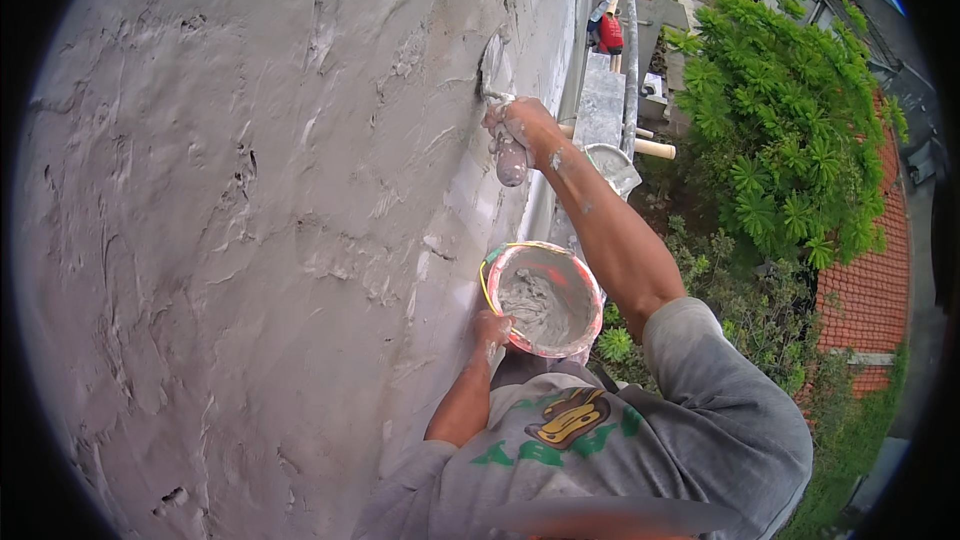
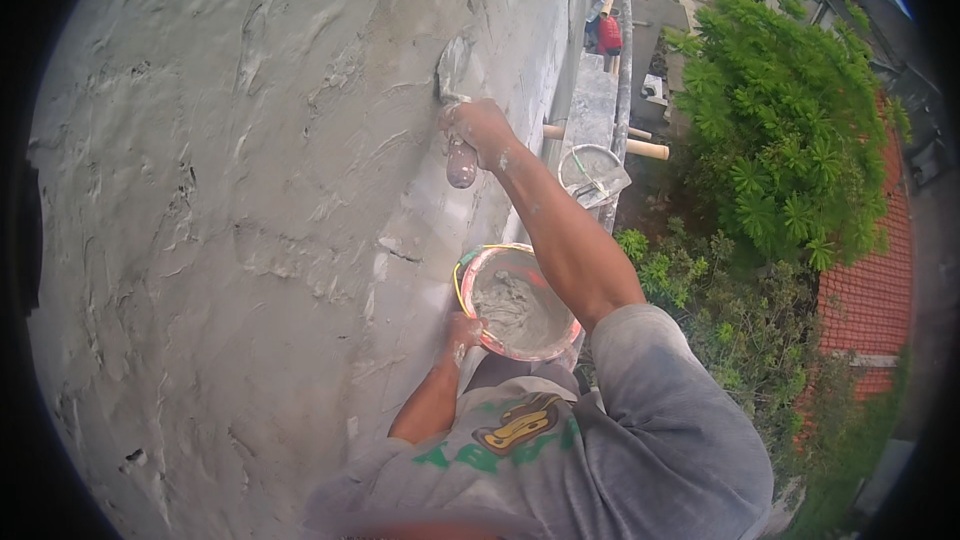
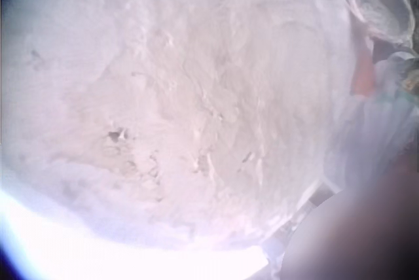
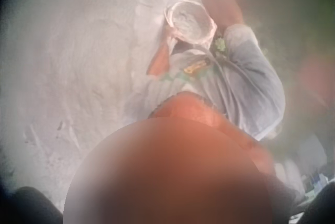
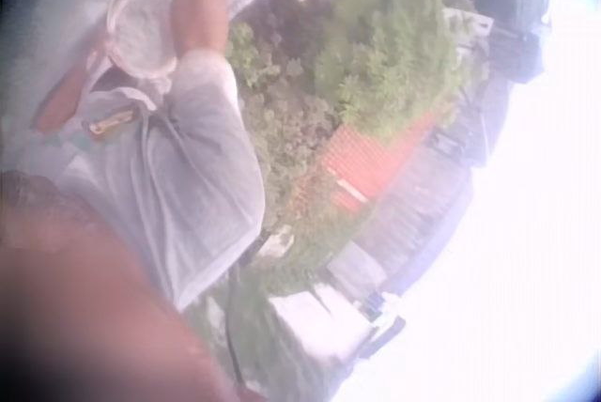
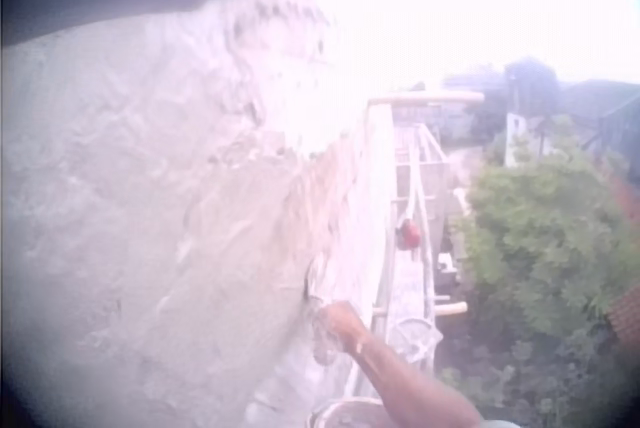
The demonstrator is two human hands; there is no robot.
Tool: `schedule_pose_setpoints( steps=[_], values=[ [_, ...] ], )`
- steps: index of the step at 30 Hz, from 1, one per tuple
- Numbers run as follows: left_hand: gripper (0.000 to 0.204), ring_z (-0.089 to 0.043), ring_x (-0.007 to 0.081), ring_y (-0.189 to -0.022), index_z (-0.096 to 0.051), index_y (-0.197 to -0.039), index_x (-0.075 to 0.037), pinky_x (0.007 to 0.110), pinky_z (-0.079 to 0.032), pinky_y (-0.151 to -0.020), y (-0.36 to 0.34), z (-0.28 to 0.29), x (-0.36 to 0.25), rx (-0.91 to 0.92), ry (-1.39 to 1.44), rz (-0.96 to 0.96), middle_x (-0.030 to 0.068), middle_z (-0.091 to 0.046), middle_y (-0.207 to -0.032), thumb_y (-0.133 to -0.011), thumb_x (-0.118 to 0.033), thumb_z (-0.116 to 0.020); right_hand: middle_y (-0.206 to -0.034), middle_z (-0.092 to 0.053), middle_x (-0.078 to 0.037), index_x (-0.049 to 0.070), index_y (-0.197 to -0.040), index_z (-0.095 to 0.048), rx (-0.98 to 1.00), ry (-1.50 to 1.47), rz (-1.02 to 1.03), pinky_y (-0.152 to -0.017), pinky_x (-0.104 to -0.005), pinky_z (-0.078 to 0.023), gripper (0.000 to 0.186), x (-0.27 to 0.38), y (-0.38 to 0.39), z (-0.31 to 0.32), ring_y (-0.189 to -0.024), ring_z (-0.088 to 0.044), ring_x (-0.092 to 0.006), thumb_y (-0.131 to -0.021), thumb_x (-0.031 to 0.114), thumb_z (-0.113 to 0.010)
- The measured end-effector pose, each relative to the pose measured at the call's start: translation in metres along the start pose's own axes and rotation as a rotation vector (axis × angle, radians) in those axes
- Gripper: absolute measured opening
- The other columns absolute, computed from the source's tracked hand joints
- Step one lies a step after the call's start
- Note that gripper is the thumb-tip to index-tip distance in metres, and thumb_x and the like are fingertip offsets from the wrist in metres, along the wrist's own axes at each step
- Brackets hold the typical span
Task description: The person scoops wet cement from a bucket with a trowel and applies it to a vertical wall, smoothing the surface with a flat trowel. The person repeatedly transfers material from the bucket to the wall and levels the applied layer.
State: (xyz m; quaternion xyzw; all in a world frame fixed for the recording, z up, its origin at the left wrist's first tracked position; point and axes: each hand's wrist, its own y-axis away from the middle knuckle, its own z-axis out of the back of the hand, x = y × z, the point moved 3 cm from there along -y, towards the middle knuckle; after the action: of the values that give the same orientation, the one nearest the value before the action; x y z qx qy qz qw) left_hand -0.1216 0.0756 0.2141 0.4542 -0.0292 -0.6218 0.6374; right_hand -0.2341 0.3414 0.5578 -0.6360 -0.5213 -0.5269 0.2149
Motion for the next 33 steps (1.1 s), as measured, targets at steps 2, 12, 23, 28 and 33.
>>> schedule_pose_setpoints(
  steps=[2,12,23,28,33],
  values=[
    [0.042,-0.068,0.0335,-0.083,-0.067,-0.082,0.009,0.042,-0.053,-0.074,-0.006,0.002,0.000,-0.015,0.043,-0.003,0.0255,-0.068,-0.085,-0.065,-0.029,-0.076,-0.071,-0.057,-0.011,-0.004,-0.075,-0.058,-0.006,0.085,0.016,-0.046,-0.0341,-0.050,0.012,0.004,0.029,-0.013,-0.051,-0.056,-0.0200,-0.072,0.003,-0.067],
    [0.044,-0.068,0.0342,-0.084,-0.069,-0.086,0.007,0.042,-0.051,-0.074,0.010,0.019,-0.047,0.116,-0.094,-0.032,0.0245,-0.068,-0.085,-0.068,-0.033,-0.074,-0.073,-0.058,-0.007,-0.001,-0.115,-0.055,0.093,0.296,0.103,-0.056,-0.0316,-0.048,0.048,-0.041,0.071,0.043,-0.060,-0.059,-0.0180,-0.073,0.018,-0.068],
    [0.047,-0.067,0.0342,-0.087,-0.068,-0.092,0.007,0.042,-0.051,-0.076,-0.025,-0.004,0.015,0.109,-0.151,-0.046,0.0237,-0.068,-0.089,-0.066,-0.033,-0.072,-0.067,-0.053,-0.004,0.003,-0.091,-0.053,0.114,-0.093,0.007,-0.039,-0.0305,-0.042,0.012,-0.036,-0.029,0.027,-0.047,-0.050,-0.0149,-0.082,0.008,-0.059],
    [0.045,-0.068,0.0347,-0.083,-0.067,-0.083,0.009,0.042,-0.052,-0.074,-0.022,-0.002,-0.010,-0.026,-0.041,0.008,0.0257,-0.068,-0.085,-0.064,-0.031,-0.073,-0.067,-0.057,-0.006,-0.002,-0.101,-0.056,-0.008,0.351,0.250,-0.045,-0.0314,-0.045,0.033,-0.036,0.014,0.017,-0.050,-0.055,-0.0168,-0.072,0.010,-0.066],
    [0.039,-0.068,0.0363,-0.082,-0.067,-0.080,0.009,0.043,-0.052,-0.074,-0.023,-0.006,0.005,-0.031,0.034,0.061,0.0265,-0.067,-0.083,-0.064,-0.027,-0.072,-0.085,-0.064,-0.020,0.002,-0.113,-0.058,0.196,0.752,0.226,-0.072,-0.0386,-0.050,0.052,-0.052,0.085,0.031,-0.076,-0.063,-0.0309,-0.065,0.019,-0.069]
  ],
)
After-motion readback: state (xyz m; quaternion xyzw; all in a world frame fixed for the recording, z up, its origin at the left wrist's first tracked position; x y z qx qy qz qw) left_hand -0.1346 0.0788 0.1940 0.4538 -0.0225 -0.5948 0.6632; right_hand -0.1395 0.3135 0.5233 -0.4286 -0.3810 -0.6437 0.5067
